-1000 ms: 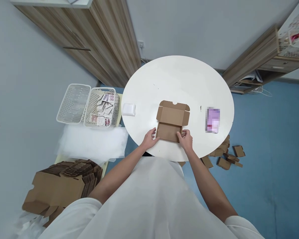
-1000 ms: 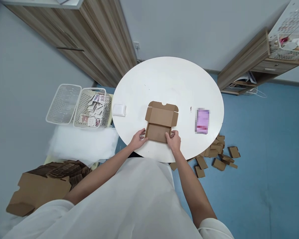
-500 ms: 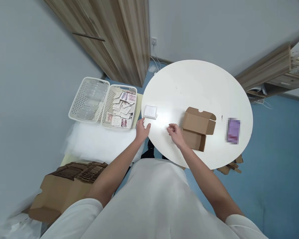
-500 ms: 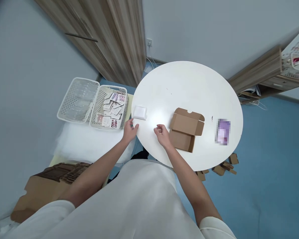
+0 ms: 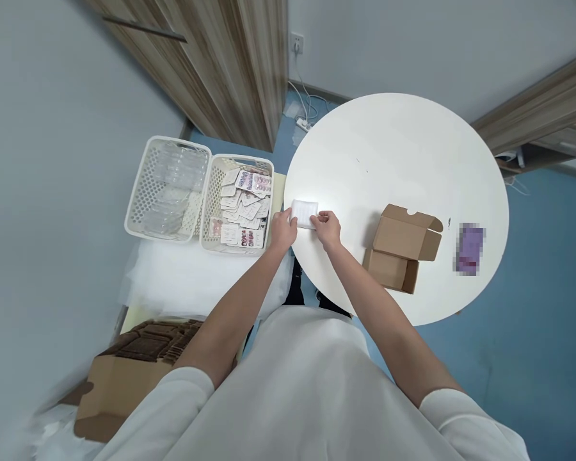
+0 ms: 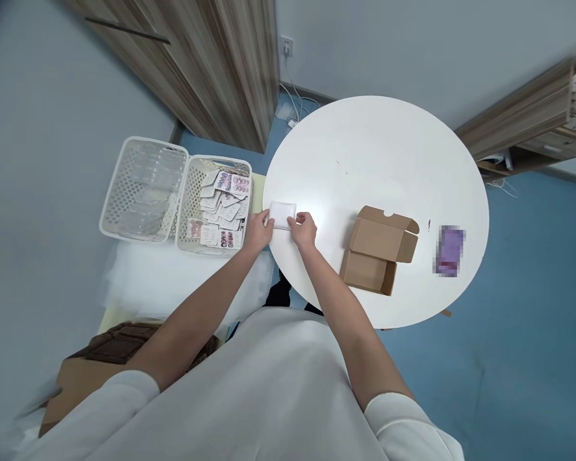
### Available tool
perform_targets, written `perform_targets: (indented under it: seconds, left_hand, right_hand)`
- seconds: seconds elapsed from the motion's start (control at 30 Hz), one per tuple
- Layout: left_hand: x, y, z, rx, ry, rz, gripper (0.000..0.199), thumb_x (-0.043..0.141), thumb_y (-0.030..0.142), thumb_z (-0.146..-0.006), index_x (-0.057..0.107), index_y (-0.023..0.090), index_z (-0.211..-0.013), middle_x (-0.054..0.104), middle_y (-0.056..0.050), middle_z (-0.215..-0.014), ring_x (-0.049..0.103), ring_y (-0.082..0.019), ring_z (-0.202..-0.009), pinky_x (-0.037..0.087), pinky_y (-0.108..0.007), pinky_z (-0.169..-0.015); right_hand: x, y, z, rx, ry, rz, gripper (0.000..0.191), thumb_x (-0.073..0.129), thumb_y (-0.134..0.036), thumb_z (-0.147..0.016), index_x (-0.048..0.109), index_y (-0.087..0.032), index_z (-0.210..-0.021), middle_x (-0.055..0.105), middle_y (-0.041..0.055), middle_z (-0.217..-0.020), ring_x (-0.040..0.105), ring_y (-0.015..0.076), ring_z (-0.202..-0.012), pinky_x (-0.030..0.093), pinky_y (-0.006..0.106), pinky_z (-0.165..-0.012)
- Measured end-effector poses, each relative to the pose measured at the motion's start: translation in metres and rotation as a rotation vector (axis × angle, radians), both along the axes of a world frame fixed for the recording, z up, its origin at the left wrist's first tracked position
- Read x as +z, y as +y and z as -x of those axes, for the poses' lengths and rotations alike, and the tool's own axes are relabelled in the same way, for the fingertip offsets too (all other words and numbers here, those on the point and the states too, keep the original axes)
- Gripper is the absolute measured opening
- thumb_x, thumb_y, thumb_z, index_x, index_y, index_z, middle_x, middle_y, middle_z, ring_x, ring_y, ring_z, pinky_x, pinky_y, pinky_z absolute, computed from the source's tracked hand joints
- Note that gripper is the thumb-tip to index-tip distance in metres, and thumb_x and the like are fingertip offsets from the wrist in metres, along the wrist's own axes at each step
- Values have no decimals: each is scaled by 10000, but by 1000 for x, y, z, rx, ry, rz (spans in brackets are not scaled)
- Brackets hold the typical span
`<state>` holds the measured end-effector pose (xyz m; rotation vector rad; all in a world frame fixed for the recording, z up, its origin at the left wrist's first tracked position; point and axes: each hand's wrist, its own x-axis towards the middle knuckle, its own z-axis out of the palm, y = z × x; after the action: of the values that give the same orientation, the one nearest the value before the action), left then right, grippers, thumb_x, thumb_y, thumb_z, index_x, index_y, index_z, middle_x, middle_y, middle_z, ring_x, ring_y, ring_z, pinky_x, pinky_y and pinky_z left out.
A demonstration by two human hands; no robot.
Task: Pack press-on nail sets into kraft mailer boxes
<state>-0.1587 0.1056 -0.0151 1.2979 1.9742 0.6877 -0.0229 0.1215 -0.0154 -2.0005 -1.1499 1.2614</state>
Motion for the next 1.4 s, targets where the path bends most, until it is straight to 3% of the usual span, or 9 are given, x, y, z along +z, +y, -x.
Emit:
perform_targets:
  seconds: [0.13,0.3,0.43,0.6,0.73,0.87,0.97,1.13,1.4]
  left_hand:
    - [-3,2,-1,6,-80,12,298,493,189,-777,579,143,-1059,616,-71,-936,577,-186,-877,427,-342,-859]
    - [-14,-3,-3,90,-276,-12,326,520,167,-738,582,136,-1057,642,-72,-933,607,-155,-794,467,-307,-799]
    - [2,-18,-20,99,-316,-96,337,549,189,-716,591,132,-1045,634,-78,-928,597,-143,-757,491,-292,-743]
    - [38,-48,-76,31,-371,-177,347,568,233,-721,581,141,-1055,620,-77,-924,579,-133,-764,506,-275,-701]
    - [49,-70,-139,-105,-393,-182,351,565,249,-732,558,157,-1071,610,-79,-954,574,-133,-776,514,-272,-678]
    - [43,-83,-194,-204,-326,-141,329,538,213,-744,531,172,-1070,611,-64,-931,574,-127,-746,511,-265,-664]
    - [37,-88,-218,-258,-238,-110,343,518,176,-745,480,179,-1086,618,-47,-895,580,-129,-732,499,-269,-683]
    - [32,-95,-227,-374,10,-61,268,467,151,-762,476,183,-1028,615,-44,-879,585,-162,-761,466,-302,-719]
    - [32,-105,-229,-580,325,116,319,432,119,-751,460,149,-1068,543,-116,-1068,536,-222,-975,425,-322,-786]
  right_hand:
    - [-4,2,2,13,-34,-73,186,565,-291,-665,516,-199,-820,590,13,-860,554,152,-821,434,319,-775]
    - [-3,-4,-4,22,61,-77,171,563,-277,-650,524,-201,-798,591,1,-846,564,130,-725,454,289,-718]
    - [15,-19,-27,32,125,-116,194,566,-290,-654,528,-202,-823,594,6,-878,580,127,-695,461,278,-672]
    - [50,-54,-91,58,117,-250,220,558,-329,-675,519,-196,-846,604,25,-894,589,135,-682,462,281,-645]
    - [64,-87,-159,35,15,-292,232,544,-352,-694,509,-192,-859,619,33,-832,586,151,-686,458,304,-680]
    - [59,-111,-212,34,-87,-279,182,502,-313,-717,478,-206,-863,601,16,-819,571,145,-659,446,296,-652]
    - [49,-118,-233,102,-177,-264,133,467,-259,-725,469,-209,-848,570,15,-830,552,144,-672,429,290,-648]
    - [33,-123,-240,286,-297,-208,85,426,-181,-730,486,-206,-784,520,33,-865,518,147,-719,412,282,-666]
    - [23,-126,-236,471,-346,-66,225,454,-121,-724,509,-170,-936,524,75,-971,528,166,-816,404,280,-728]
